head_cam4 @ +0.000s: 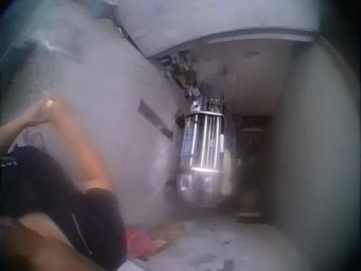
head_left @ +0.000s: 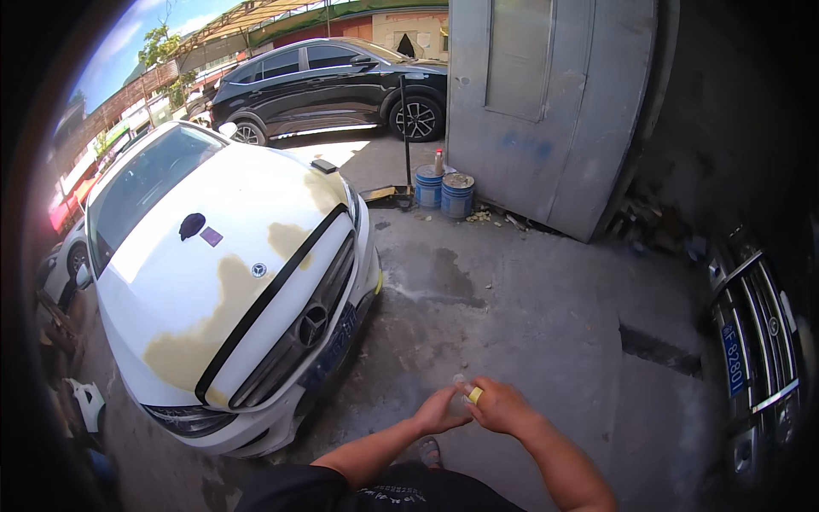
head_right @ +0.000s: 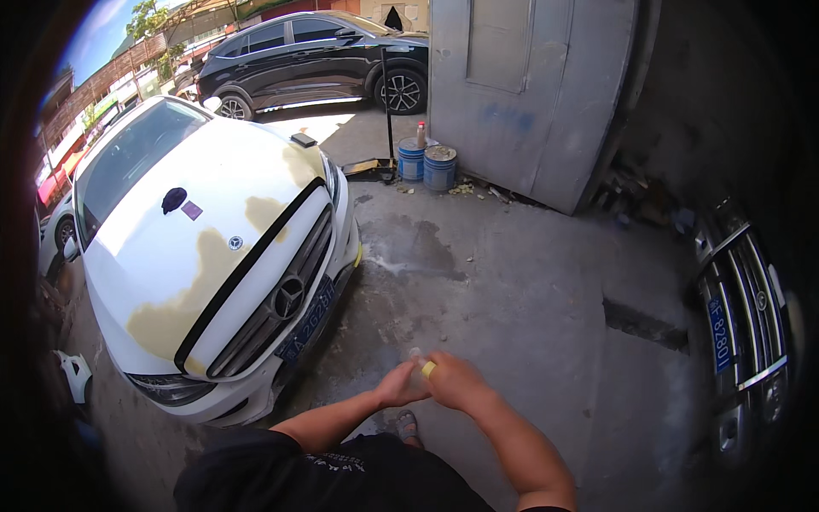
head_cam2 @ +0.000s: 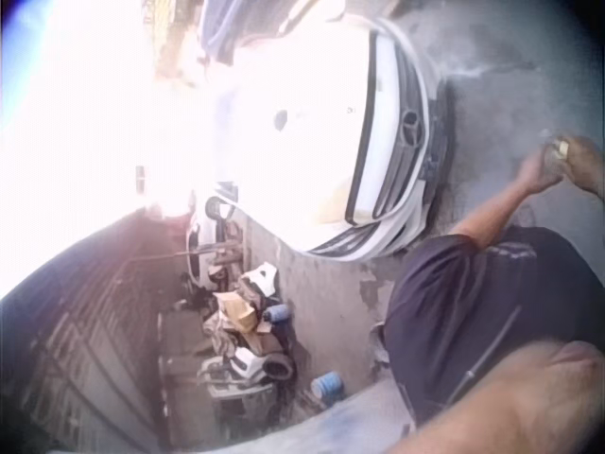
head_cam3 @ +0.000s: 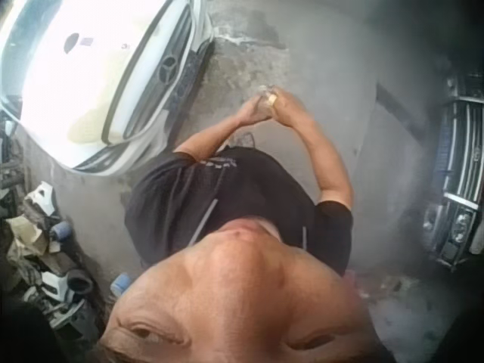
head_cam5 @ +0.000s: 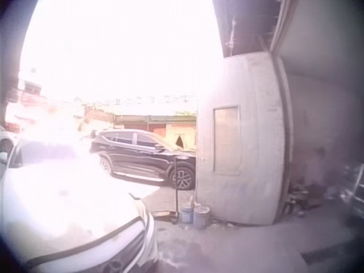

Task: The person sands the hood of a white car using a sanding block and water. They repeatedly pour water from a plastic bottle onto the hood and sand the surface with a sanding block, occasionally switching to a different sanding block.

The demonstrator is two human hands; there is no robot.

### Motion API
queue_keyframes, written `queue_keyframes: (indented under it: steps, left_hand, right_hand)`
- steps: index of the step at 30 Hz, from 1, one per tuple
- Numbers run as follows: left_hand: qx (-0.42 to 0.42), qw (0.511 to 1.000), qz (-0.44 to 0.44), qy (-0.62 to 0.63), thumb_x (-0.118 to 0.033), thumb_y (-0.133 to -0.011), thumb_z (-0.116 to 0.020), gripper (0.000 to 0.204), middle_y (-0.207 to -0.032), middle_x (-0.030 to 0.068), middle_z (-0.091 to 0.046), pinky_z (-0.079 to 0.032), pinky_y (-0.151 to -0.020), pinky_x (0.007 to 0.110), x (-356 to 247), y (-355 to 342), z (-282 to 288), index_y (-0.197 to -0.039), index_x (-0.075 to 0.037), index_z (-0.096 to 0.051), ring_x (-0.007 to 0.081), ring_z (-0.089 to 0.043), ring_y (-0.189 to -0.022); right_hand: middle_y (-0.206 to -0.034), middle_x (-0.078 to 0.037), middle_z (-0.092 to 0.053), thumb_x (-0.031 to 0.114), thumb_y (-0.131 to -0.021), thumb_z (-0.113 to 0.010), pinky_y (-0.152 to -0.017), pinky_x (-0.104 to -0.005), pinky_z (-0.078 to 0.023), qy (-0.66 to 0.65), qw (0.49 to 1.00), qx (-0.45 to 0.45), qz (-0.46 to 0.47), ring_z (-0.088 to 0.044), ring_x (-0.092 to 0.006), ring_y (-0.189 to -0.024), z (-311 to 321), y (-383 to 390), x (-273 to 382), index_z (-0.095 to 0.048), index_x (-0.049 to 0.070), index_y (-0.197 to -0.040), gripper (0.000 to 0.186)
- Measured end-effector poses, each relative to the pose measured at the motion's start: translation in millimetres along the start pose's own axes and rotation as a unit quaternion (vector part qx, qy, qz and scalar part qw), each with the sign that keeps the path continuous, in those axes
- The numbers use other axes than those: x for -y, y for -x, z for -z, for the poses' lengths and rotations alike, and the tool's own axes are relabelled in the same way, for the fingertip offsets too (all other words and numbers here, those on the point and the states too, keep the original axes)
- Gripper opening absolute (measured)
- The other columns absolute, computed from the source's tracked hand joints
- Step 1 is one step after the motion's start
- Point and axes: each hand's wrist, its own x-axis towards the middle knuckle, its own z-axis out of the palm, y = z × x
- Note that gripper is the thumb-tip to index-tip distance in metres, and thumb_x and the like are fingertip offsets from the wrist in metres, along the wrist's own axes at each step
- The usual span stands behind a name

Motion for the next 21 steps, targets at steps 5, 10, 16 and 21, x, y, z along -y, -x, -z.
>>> queue_keyframes:
  steps: [5, 10, 16, 21]
  left_hand:
    - [-0.015, 0.999, 0.051, -0.001, -0.039, -0.075, -0.081, 0.073, -0.122, 0.0253, -0.061, -0.047, -0.098, 0.045, -9, -67, -1, -0.129, 0.000, -0.053, 0.0407, -0.058, -0.115]
    - [-0.020, 0.993, 0.113, 0.002, -0.038, -0.074, -0.081, 0.076, -0.124, 0.0248, -0.060, -0.046, -0.100, 0.045, -6, -130, 15, -0.132, 0.000, -0.050, 0.0409, -0.057, -0.117]
    - [-0.099, 0.994, 0.053, -0.007, -0.039, -0.072, -0.082, 0.066, -0.118, 0.0226, -0.064, -0.049, -0.093, 0.047, 31, -207, 39, -0.123, -0.005, -0.057, 0.0407, -0.060, -0.112]
    - [-0.111, 0.976, 0.186, -0.013, -0.035, -0.073, -0.083, 0.077, -0.127, 0.0230, -0.059, -0.045, -0.100, 0.045, 61, -280, 67, -0.134, -0.003, -0.050, 0.0397, -0.055, -0.120]
  right_hand:
    - [-0.096, -0.010, -0.058, 0.036, -0.092, -0.063, -0.067, -0.0432, -0.053, 0.160, 0.986, 0.012, -0.050, -0.065, -0.0300, -0.079, 40, -48, -28, -0.061, 0.013, -0.130, 0.045]
    - [-0.093, -0.009, -0.057, 0.036, -0.091, -0.064, -0.065, -0.0437, -0.053, 0.123, 0.992, -0.039, -0.009, -0.065, -0.0302, -0.076, 59, -105, -72, -0.060, 0.015, -0.131, 0.045]
    - [-0.087, -0.010, -0.058, 0.034, -0.089, -0.067, -0.064, -0.0435, -0.052, 0.064, 0.991, 0.004, 0.116, -0.064, -0.0306, -0.077, 63, -184, -151, -0.060, 0.014, -0.130, 0.046]
    - [-0.086, -0.011, -0.057, 0.027, -0.089, -0.067, -0.067, -0.0432, -0.052, 0.067, 0.987, -0.024, 0.141, -0.063, -0.0322, -0.080, 58, -275, -196, -0.060, 0.013, -0.128, 0.041]
